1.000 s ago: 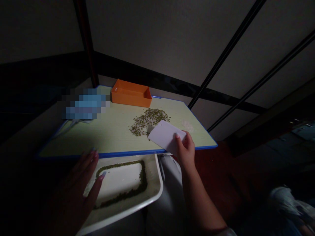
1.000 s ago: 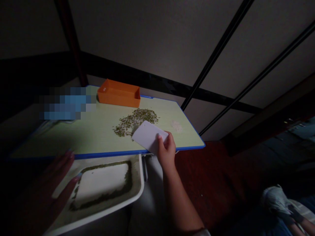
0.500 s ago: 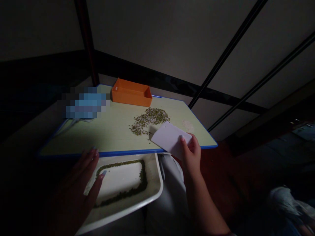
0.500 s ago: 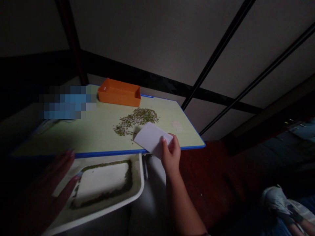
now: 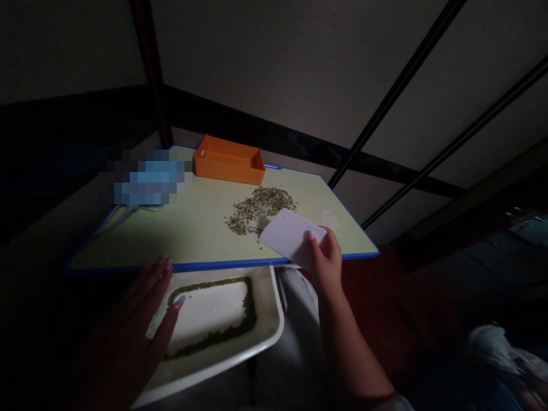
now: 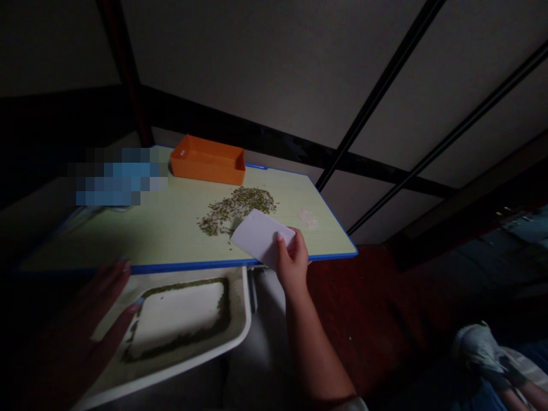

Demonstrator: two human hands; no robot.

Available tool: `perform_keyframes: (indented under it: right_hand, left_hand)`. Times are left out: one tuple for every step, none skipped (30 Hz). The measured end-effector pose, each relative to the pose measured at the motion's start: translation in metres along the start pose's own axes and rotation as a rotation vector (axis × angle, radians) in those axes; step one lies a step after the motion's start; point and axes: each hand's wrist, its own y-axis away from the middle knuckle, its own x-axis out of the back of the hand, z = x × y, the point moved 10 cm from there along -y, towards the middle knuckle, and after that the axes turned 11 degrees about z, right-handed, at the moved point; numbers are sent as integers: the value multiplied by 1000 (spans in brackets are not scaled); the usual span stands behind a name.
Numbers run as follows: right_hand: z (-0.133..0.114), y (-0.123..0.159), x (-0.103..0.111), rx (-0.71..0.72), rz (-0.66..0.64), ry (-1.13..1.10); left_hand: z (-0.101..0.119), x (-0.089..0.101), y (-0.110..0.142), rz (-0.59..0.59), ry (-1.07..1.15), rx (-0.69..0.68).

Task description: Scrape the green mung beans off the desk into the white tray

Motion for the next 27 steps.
perform_keyframes:
  right_hand:
    - [0,0,-2,1,-14,-5]
    - [0,-1,-4,3,-24,-9]
    - [-1,-1,-5,5,-29,-13]
    - [-1,-1,-6,6,-32,-16]
    - [0,-1,-5,6,-34,-17]
    - [0,-1,-4,5,-32,-14]
    - [0,0,-3,5,-27,-8]
    - [1,0,-1,5,-18,0]
    - [1,1,1,5,-10,6]
    - [1,2,3,5,-4,10]
    - [0,3,4,3,-1,8]
    - [0,4,3,-2,-4,1]
    - [-1,5,2,-8,-12,-11]
    - [-2,6,0,-14,-22,-24]
    - [-4,8,-3,-16,-33,-36]
    - [-5,9,-5,-15,-41,-46]
    - [-7,9,-7,-11,-46,-52]
    - [-8,9,-8,-5,-47,-56]
    - [-9,9,-7,0,-42,-57]
    - [-9,8,-6,1,-33,-56]
    - [-7,8,-3,-1,-21,-55]
    - [-5,7,0,-6,-10,-56]
    - [-3,6,3,-12,-3,-58]
    - [-1,6,6,-17,0,-62]
    - [0,6,9,-19,1,-70]
    - [1,6,11,-21,-1,-79]
    - [0,7,12,-21,-3,-87]
  left_hand:
    - [0,0,0,-2,-2,2]
    - [0,0,0,-5,-6,2]
    - [0,-1,0,-7,-10,0]
    - [1,-1,0,-8,-15,-4]
    - [2,0,0,-9,-20,-10]
    - [3,0,0,-7,-24,-16]
    - [4,1,0,-3,-27,-23]
    - [5,2,-1,-1,-29,-29]
    - [7,2,-1,1,-31,-34]
    - [7,3,-1,4,-31,-37]
    - [8,3,-2,8,-29,-37]
    - [8,4,-2,13,-27,-37]
    - [8,4,-2,14,-26,-33]
    - [7,4,-3,18,-26,-28]
    - [7,4,-3,21,-25,-27]
    - [6,3,-3,22,-23,-26]
    - [6,3,-3,23,-21,-25]
    - [6,3,-3,21,-18,-26]
    - [6,3,-3,20,-12,-27]
    - [6,3,-3,17,-7,-25]
    - [6,2,-2,12,-6,-19]
    - [5,2,-2,8,-8,-13]
    - [5,2,-1,7,-10,-10]
    - [4,2,-1,5,-12,-6]
    - [4,2,0,5,-15,-4]
    - [3,1,0,2,-18,-4]
    - [3,1,1,-2,-21,-4]
